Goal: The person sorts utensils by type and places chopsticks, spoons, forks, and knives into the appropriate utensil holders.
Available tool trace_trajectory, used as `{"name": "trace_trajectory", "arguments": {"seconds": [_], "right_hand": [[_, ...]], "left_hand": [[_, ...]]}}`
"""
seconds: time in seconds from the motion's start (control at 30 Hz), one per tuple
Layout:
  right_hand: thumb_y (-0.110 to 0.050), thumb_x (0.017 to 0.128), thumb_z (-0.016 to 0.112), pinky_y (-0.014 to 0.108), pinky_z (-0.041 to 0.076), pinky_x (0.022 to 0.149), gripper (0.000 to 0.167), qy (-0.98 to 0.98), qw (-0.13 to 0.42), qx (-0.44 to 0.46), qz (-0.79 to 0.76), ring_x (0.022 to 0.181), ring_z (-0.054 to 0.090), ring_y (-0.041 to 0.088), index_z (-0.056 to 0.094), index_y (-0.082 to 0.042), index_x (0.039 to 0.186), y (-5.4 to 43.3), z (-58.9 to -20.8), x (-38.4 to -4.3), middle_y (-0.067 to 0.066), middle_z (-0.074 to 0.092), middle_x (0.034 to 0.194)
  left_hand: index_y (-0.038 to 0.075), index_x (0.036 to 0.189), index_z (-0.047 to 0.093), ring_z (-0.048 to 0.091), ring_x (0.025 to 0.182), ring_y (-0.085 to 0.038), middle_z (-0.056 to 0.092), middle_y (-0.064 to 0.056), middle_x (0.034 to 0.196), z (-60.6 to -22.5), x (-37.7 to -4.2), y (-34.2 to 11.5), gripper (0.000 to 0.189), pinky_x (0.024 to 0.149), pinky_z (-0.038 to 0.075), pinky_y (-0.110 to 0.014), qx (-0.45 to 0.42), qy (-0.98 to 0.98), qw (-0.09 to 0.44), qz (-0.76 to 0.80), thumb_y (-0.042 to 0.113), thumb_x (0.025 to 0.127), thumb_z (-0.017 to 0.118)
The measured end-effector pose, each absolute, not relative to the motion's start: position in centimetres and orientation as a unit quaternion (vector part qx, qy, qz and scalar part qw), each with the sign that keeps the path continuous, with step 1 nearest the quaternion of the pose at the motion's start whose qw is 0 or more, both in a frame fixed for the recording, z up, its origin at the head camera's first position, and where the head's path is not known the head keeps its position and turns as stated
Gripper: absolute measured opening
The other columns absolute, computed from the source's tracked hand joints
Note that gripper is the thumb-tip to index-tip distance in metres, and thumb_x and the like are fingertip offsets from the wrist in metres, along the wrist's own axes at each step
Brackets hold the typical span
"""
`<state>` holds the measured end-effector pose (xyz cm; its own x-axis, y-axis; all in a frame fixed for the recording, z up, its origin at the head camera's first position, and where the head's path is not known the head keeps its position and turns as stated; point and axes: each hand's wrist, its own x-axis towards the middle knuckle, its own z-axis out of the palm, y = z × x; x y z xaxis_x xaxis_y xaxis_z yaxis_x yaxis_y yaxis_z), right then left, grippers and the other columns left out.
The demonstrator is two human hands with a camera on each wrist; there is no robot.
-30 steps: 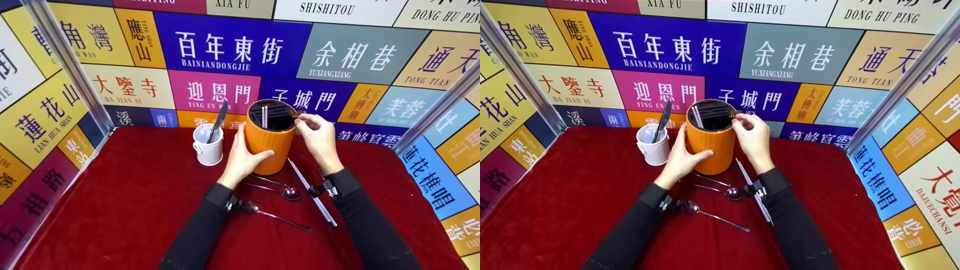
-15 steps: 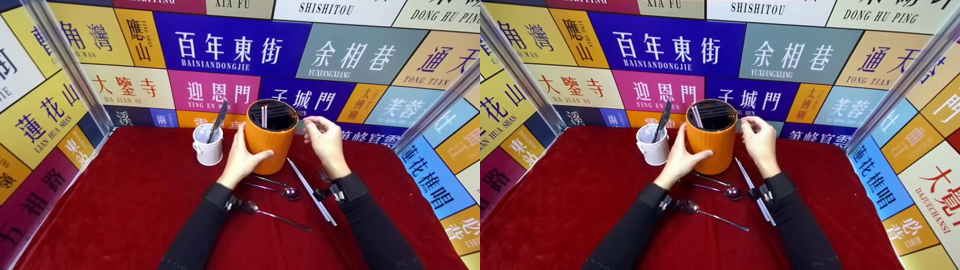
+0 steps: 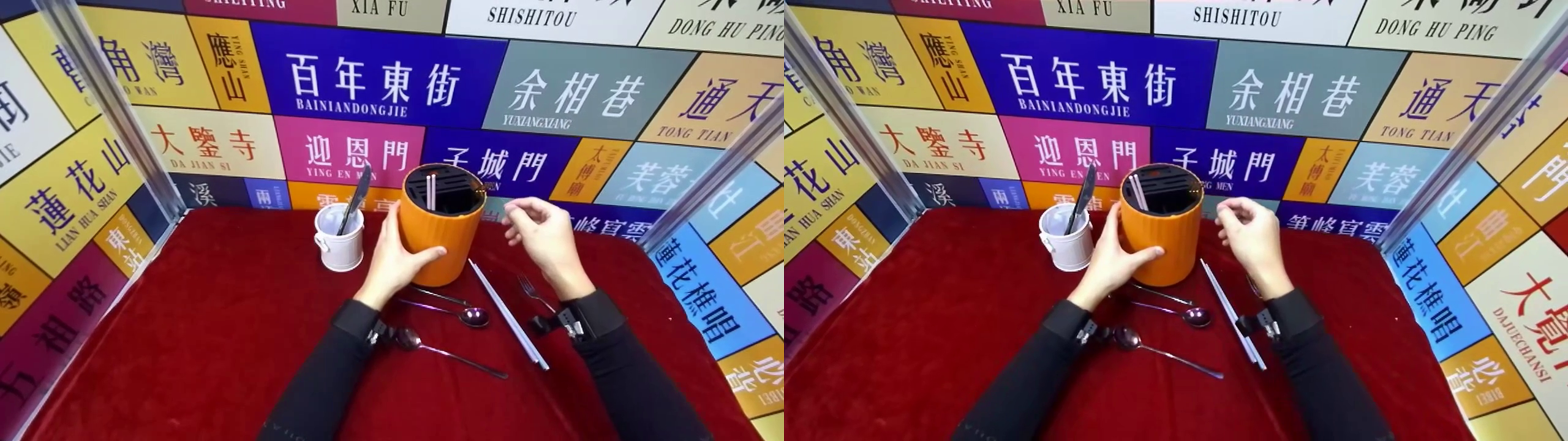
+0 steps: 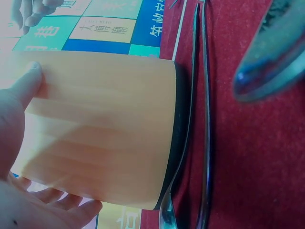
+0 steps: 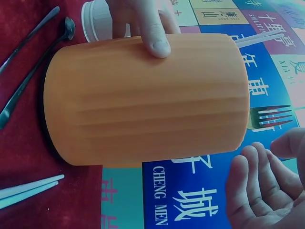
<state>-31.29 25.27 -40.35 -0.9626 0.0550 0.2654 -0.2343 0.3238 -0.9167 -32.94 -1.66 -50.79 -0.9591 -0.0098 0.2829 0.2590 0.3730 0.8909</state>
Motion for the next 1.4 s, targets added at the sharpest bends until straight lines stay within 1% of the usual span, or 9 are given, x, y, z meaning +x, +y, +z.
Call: {"name": "trace_trajectory", "arguments": {"seconds": [0.1, 0.2, 0.33, 0.5, 0.6, 0.73, 0.87, 1.23, 1.4], "right_hand": [[-0.024, 0.109, 0.070, 0.030, 0.066, 0.066, 0.024, -0.822, 0.102, 0.065, 0.556, 0.070, 0.072, 0.015, 0.078, -0.003, 0.116, 25.5, -40.5, -31.0, 0.004, 0.078, 0.092], [-0.024, 0.109, 0.069, 0.032, 0.066, 0.067, 0.024, -0.852, 0.067, 0.081, 0.514, 0.072, 0.073, 0.018, 0.079, -0.004, 0.116, 25.5, -41.1, -30.5, 0.012, 0.079, 0.097], [-0.024, 0.107, 0.070, 0.032, 0.066, 0.067, 0.019, -0.886, 0.027, 0.111, 0.450, 0.071, 0.074, 0.021, 0.082, -0.009, 0.111, 25.0, -42.0, -29.9, 0.018, 0.080, 0.097], [-0.022, 0.103, 0.075, 0.027, 0.060, 0.064, 0.011, -0.916, -0.001, 0.173, 0.363, 0.071, 0.073, 0.019, 0.084, -0.017, 0.101, 23.9, -43.0, -28.9, 0.005, 0.080, 0.086], [-0.023, 0.100, 0.079, 0.026, 0.057, 0.066, 0.008, -0.924, -0.018, 0.217, 0.313, 0.070, 0.071, 0.013, 0.085, -0.019, 0.098, 23.1, -43.5, -28.2, -0.003, 0.080, 0.084], [-0.025, 0.098, 0.082, 0.026, 0.056, 0.069, 0.006, -0.926, -0.034, 0.273, 0.259, 0.071, 0.067, 0.004, 0.085, -0.020, 0.094, 21.9, -44.6, -27.3, -0.009, 0.080, 0.082], [-0.025, 0.097, 0.083, 0.025, 0.054, 0.069, 0.007, -0.925, -0.052, 0.304, 0.223, 0.070, 0.063, 0.001, 0.084, -0.022, 0.091, 20.9, -45.7, -26.6, -0.014, 0.077, 0.076], [-0.028, 0.094, 0.087, 0.026, 0.052, 0.067, 0.015, -0.919, -0.122, 0.344, 0.153, 0.069, 0.062, 0.002, 0.082, -0.025, 0.080, 19.4, -48.5, -24.6, -0.017, 0.072, 0.070], [-0.029, 0.093, 0.087, 0.027, 0.049, 0.064, 0.015, -0.922, -0.144, 0.338, 0.126, 0.065, 0.059, 0.003, 0.081, -0.025, 0.080, 18.7, -49.1, -24.0, -0.016, 0.070, 0.067]], "left_hand": [[0.027, 0.177, 0.019, 0.045, 0.160, -0.025, 0.036, -0.007, 0.179, -50.8, -32.9, -1.7, 0.131, 0.136, 0.035, -0.047, -0.076, -0.820, 0.122, -0.554, 0.063, 0.077, 0.096], [0.026, 0.177, 0.019, 0.045, 0.161, -0.025, 0.036, -0.007, 0.179, -50.9, -32.9, -1.7, 0.132, 0.137, 0.035, -0.047, -0.078, -0.819, 0.123, -0.555, 0.064, 0.077, 0.096], [0.026, 0.177, 0.019, 0.044, 0.161, -0.025, 0.036, -0.007, 0.179, -51.0, -32.9, -1.7, 0.131, 0.137, 0.035, -0.047, -0.080, -0.817, 0.125, -0.558, 0.064, 0.077, 0.096], [0.027, 0.177, 0.019, 0.046, 0.160, -0.025, 0.037, -0.007, 0.178, -51.0, -32.9, -1.7, 0.132, 0.136, 0.036, -0.046, -0.082, -0.816, 0.128, -0.558, 0.064, 0.077, 0.096], [0.027, 0.177, 0.019, 0.046, 0.159, -0.024, 0.037, -0.008, 0.178, -50.9, -32.9, -1.7, 0.132, 0.135, 0.037, -0.045, -0.085, -0.815, 0.131, -0.559, 0.063, 0.077, 0.097], [0.026, 0.177, 0.019, 0.047, 0.158, -0.024, 0.038, -0.008, 0.177, -50.9, -32.9, -1.8, 0.132, 0.135, 0.037, -0.045, -0.086, -0.815, 0.134, -0.558, 0.063, 0.077, 0.097], [0.026, 0.177, 0.018, 0.047, 0.158, -0.025, 0.037, -0.008, 0.178, -50.8, -33.0, -1.8, 0.132, 0.135, 0.037, -0.046, -0.085, -0.816, 0.135, -0.556, 0.064, 0.077, 0.096], [0.026, 0.177, 0.019, 0.046, 0.159, -0.025, 0.037, -0.007, 0.178, -50.9, -32.9, -1.7, 0.132, 0.136, 0.036, -0.046, -0.081, -0.819, 0.126, -0.553, 0.064, 0.077, 0.096], [0.027, 0.177, 0.019, 0.046, 0.159, -0.024, 0.037, -0.006, 0.178, -50.9, -33.0, -1.7, 0.131, 0.136, 0.036, -0.046, -0.081, -0.819, 0.126, -0.555, 0.064, 0.078, 0.095]]}}
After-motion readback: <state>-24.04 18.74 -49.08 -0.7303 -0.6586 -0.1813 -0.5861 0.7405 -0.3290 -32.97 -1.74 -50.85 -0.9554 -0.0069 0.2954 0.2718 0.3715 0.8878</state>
